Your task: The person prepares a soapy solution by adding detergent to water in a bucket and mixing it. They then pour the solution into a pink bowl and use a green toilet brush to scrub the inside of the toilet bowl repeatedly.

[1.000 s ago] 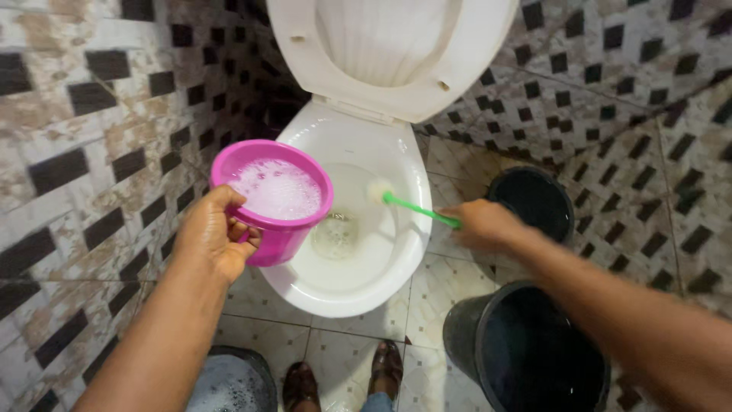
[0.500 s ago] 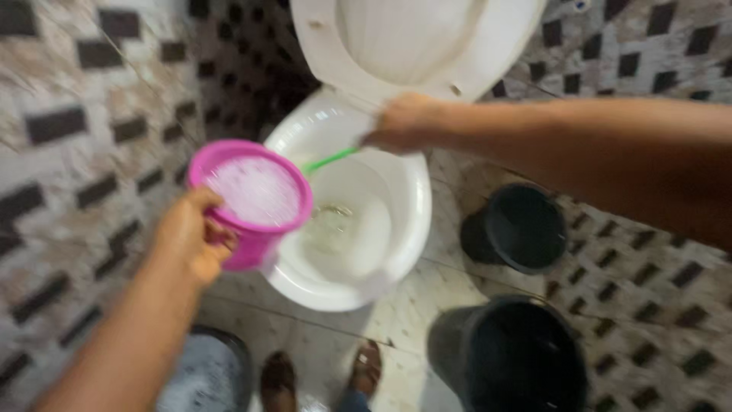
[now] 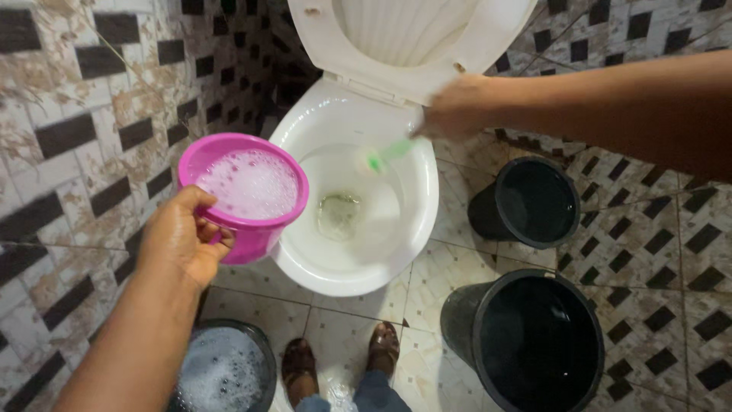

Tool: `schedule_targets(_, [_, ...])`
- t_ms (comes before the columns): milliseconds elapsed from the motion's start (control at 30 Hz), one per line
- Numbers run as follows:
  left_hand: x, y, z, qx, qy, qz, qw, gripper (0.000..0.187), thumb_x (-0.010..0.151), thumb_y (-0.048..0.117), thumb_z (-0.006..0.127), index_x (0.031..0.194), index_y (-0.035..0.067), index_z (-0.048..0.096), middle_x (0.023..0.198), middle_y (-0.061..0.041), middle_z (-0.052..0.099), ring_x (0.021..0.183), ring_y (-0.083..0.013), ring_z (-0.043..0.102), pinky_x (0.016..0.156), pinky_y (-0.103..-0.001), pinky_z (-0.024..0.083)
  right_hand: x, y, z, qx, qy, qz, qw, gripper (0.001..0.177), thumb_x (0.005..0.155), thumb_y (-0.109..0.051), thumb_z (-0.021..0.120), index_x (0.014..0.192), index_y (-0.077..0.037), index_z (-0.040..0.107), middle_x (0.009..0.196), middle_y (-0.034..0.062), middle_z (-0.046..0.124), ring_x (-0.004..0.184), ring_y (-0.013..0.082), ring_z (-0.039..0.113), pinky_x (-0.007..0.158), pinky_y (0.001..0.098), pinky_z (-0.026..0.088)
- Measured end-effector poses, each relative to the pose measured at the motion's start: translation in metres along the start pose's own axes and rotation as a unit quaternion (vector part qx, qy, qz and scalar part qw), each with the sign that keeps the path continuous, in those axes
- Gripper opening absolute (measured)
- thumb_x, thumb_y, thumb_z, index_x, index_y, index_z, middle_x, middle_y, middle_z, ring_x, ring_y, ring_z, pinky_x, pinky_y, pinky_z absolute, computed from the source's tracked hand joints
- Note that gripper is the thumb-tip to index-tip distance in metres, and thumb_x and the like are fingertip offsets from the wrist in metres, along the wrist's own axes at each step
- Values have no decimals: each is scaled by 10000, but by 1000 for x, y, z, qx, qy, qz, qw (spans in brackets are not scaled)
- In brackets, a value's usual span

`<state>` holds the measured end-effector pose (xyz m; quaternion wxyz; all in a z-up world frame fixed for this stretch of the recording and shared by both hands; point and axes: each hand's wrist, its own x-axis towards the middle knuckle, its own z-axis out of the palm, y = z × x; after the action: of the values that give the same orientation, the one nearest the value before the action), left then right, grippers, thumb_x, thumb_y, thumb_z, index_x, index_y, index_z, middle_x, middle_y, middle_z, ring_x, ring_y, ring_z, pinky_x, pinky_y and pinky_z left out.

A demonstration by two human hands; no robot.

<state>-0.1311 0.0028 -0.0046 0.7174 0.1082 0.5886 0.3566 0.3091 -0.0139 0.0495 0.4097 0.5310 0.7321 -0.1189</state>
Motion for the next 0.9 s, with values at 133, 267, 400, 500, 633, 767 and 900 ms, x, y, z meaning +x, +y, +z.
schedule_targets(133, [5,-9,3,11,4,0,1000,192,766,77,709,773,170,540,734,41,452,612,-82,400,626,-293,429,0,-41,-51,28,18,90,995,564,1079,-613,354,1277,-219,705,913,66,704,890,250,695,775,414,562])
schedule_targets(267, [16,-16,-4,22,-5,2,1000,164,790,107,704,781,171,553,726,46,443,615,-70,385,632,-284,441,-6,-11,-11,-17,4,97,995,505,1107,-350,394,1599,-464,366,952,88,738,860,254,763,748,414,636])
schedule_targets(400, [28,-21,-11,21,-16,-23,999,135,766,116,682,770,177,563,701,32,448,594,-97,395,603,-301,407,-10,-1,44,-47,17,67,996,384,995,-395,556,1332,-223,628,1095,80,699,1005,229,687,827,425,587])
schedule_targets(500, [28,-25,-11,25,-18,-31,999,150,786,137,700,779,180,557,717,33,457,608,-98,401,632,-298,417,11,0,2,-34,21,68,997,385,1025,-320,528,1396,-247,597,995,99,734,922,261,726,771,435,607])
schedule_targets(633, [18,-2,-20,24,5,4,1000,160,793,119,696,782,176,548,750,44,459,629,-84,403,688,-310,450,40,-67,-65,64,73,169,981,431,1053,-558,519,1254,-251,744,947,43,668,864,280,664,734,428,567])
schedule_targets(767, [10,-3,-20,-9,7,-1,1000,197,781,72,706,782,166,533,768,39,465,636,-86,397,697,-303,439,24,-44,-17,-5,127,49,991,385,1040,-475,451,1298,-315,688,906,72,719,772,279,672,647,424,548])
schedule_targets(900, [10,-6,-29,13,4,3,1000,147,802,66,692,808,145,568,779,16,491,647,-99,418,679,-314,451,17,32,94,18,85,49,995,332,1042,-328,521,1360,-315,614,933,85,723,739,269,694,562,441,568])
